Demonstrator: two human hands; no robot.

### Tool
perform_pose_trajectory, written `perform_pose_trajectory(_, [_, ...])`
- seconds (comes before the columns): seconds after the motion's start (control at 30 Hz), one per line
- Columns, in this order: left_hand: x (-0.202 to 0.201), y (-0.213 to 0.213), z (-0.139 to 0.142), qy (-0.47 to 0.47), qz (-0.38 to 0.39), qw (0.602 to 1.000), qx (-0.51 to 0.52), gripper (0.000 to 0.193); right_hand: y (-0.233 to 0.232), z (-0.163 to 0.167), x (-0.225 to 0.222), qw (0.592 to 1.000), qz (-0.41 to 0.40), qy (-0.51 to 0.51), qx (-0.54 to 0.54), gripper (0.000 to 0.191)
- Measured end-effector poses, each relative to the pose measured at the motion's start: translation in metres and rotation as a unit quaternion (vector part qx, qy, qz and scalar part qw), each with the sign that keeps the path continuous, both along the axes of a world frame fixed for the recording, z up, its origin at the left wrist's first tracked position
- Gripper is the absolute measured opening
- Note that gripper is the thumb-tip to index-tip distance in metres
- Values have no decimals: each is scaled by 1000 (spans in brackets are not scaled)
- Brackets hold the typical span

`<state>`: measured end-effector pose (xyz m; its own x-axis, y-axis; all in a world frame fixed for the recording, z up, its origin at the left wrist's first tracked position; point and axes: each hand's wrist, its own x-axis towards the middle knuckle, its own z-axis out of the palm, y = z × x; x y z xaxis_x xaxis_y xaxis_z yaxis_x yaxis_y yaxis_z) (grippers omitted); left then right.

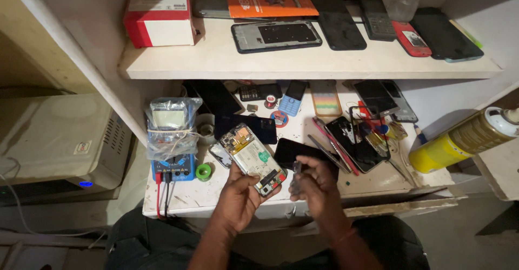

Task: The person works on a disassembled Vivo smartphone at a repair bench, using a pry tool to work around the open phone body and battery, then presses the back cover into place. They power the phone on, watch the boot screen, and tap the screen to test it once the home screen appears.

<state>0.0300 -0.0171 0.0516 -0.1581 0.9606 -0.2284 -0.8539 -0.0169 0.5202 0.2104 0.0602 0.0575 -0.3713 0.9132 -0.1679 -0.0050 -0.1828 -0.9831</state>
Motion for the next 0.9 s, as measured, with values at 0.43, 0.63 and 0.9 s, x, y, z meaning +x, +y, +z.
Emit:
perform_pose_trajectory(0.43, [-5, -2, -13, 92, -32, 995, 24, 93, 20, 40, 8, 889, 266, -131, 349, 10])
perform_pose_trajectory(0.63, [-8, -5, -7, 8, -40, 998, 41, 86, 25, 41, -3, 901, 296, -116, 295, 12])
perform_pose_trajectory(0.9, [-10, -8, -7, 45, -71, 994, 63, 93, 31, 17, -7, 944, 279, -55, 167, 13])
